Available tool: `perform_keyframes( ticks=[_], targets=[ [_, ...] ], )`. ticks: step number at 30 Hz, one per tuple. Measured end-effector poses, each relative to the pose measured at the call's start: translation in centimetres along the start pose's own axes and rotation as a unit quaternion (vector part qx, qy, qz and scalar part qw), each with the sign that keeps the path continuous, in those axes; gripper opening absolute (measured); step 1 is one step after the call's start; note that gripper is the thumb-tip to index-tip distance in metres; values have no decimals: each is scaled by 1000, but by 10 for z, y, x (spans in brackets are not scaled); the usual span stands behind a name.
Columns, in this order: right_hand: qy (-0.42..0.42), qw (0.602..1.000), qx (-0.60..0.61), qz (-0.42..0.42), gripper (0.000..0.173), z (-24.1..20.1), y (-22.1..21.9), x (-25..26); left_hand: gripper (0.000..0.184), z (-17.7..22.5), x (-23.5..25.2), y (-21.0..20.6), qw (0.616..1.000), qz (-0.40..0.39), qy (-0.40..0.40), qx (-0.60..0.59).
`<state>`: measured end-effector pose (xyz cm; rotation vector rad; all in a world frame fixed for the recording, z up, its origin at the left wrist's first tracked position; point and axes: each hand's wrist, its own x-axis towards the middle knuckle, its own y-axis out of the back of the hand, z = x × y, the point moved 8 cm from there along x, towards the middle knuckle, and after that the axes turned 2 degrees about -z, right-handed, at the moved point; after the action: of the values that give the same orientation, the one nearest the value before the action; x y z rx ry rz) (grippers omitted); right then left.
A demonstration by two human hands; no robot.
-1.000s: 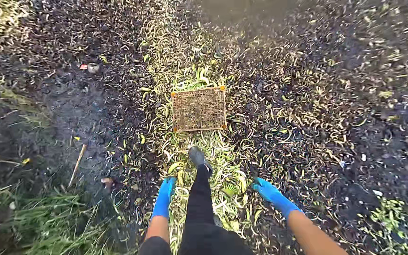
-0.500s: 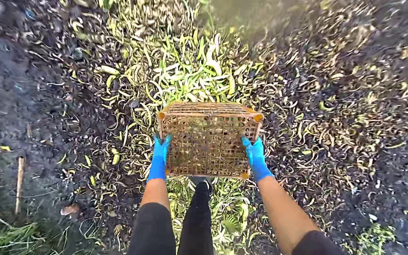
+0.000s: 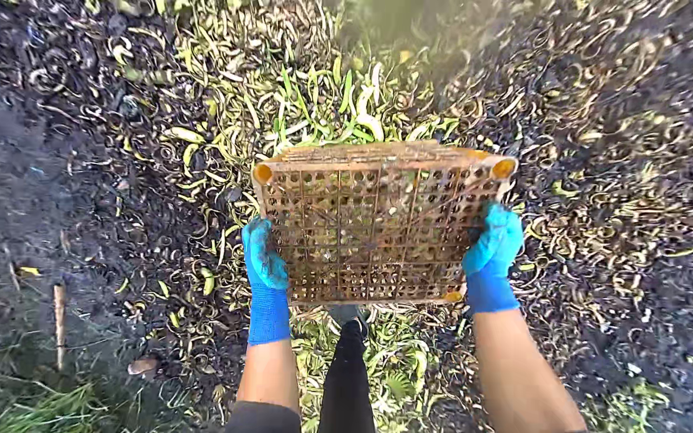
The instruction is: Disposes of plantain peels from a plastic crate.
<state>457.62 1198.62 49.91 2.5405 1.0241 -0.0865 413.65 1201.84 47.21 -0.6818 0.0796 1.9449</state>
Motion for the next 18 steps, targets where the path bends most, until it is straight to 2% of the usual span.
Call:
perform_keyframes(
  ticks=[2,4,7,9,10,12,13,15,16,18],
  targets=[
    [37,999,8,-7,16,-50,-14,14,24,37,5,-15,998,-26,-29,-53],
    [91,995,28,-12,15,-104,-25,27,21,80,13,-38,987,-86,-84,-109],
    [244,961,125,-42,9,-184,-29,44,24,160,23,-83,948,-187,-212,-149],
    [328,917,219,-65,15,-243,-26,53,23,222,24,-116,929,-195,-295,-114],
    [353,904,233,-66,17,-272,-23,52,29,251,23,-131,922,-189,-328,-76],
    [343,915,208,-43,13,-310,-9,42,35,286,13,-153,929,-171,-329,-2],
    [322,929,179,-38,9,-316,4,35,39,289,2,-156,942,-154,-296,37],
    [253,962,97,-36,6,-306,45,24,58,265,-34,-148,969,-121,-185,112],
    [224,971,77,-16,8,-298,76,24,71,240,-59,-143,973,-131,-116,147],
    [202,979,9,18,17,-291,151,15,82,186,-118,-145,964,-201,-33,170]
  ],
)
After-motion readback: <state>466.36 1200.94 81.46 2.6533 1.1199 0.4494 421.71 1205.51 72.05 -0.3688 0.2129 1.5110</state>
